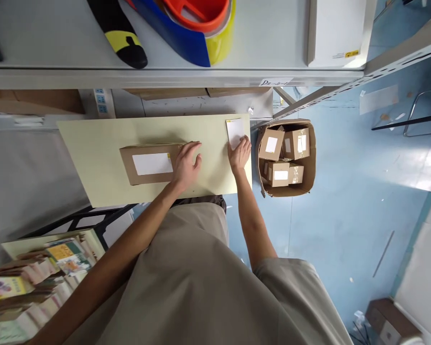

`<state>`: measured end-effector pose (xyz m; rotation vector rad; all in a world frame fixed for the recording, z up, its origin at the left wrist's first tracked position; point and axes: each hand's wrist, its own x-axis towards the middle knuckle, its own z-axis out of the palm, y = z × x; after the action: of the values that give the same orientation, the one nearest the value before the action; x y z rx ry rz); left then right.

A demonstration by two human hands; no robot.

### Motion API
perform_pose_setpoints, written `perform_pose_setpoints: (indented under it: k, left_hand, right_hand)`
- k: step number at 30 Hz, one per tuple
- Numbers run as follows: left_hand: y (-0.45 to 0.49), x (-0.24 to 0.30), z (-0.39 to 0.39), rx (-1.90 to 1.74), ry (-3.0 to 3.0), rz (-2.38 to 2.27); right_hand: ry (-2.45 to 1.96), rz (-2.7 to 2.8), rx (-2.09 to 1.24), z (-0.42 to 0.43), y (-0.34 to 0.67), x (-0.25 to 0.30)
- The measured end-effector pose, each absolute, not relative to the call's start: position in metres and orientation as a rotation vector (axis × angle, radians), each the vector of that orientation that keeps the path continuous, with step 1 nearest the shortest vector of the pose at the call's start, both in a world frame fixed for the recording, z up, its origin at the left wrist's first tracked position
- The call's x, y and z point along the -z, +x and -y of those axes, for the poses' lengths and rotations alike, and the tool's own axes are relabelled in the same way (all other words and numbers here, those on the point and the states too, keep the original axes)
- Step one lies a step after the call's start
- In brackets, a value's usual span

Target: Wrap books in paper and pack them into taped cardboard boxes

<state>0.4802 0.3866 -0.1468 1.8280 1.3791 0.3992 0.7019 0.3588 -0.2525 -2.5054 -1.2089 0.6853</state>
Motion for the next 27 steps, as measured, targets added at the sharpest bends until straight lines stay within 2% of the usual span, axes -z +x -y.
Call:
perform_pose_setpoints:
  k: [15, 27]
  left_hand:
    - [0.488, 0.157, -0.373, -0.206, 1.824, -1.386]
    - [0.487, 0.155, -0.373, -0.199, 1.795, -1.365]
  right_hand:
    - [-2.525, 1.357, -0.577, -0.352, 0.696, 0.261]
    - [-2.577, 1.370, -0.550, -0.357, 0.696, 0.261]
